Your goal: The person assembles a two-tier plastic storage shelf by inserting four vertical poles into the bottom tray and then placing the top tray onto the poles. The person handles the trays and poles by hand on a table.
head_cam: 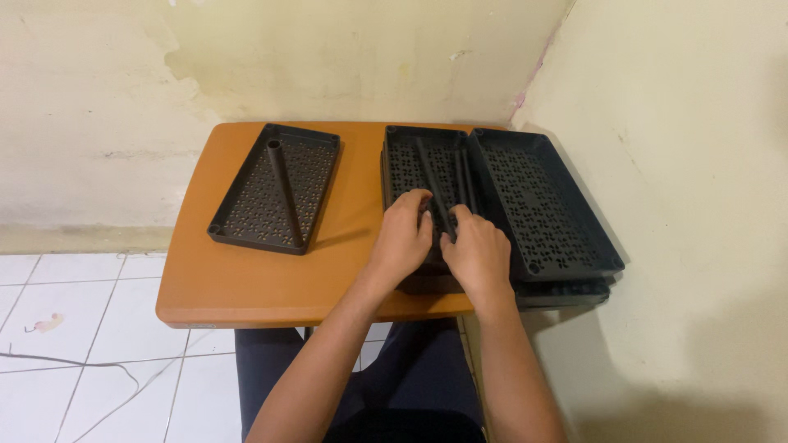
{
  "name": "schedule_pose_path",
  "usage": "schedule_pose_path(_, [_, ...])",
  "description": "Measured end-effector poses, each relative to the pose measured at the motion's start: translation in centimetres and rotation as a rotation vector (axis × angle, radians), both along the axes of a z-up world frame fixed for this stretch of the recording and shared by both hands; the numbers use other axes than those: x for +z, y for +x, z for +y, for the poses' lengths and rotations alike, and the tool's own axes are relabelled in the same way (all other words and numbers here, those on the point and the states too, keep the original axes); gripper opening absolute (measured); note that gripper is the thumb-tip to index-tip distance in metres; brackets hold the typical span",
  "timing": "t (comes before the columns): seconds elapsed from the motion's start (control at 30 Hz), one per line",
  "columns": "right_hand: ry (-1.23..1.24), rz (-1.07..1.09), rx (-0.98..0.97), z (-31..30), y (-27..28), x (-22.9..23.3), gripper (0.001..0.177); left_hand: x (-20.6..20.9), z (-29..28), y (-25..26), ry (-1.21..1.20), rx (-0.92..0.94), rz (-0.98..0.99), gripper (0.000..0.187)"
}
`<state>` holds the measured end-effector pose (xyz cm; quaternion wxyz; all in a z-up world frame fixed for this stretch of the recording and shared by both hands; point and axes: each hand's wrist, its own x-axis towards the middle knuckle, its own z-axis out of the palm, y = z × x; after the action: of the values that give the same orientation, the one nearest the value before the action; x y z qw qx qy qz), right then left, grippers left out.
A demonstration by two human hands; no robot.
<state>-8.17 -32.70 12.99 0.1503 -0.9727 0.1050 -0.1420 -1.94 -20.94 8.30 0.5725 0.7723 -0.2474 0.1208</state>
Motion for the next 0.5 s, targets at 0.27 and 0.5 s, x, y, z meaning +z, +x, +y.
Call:
schedule_pose_path(0.27, [0.414,-0.268,-0.018,0.0,-1.7,-1.0,0.019,-2.1,-0.2,2.0,-0.243,-0.032,0.17,0.042])
schedule_pose_path(0.5, [1.017,-0.234,0.167,0.5,-3.1,-3.1,0.029,-0.2,1.1,2.3,-0.78,-0.436,0.641,0.036])
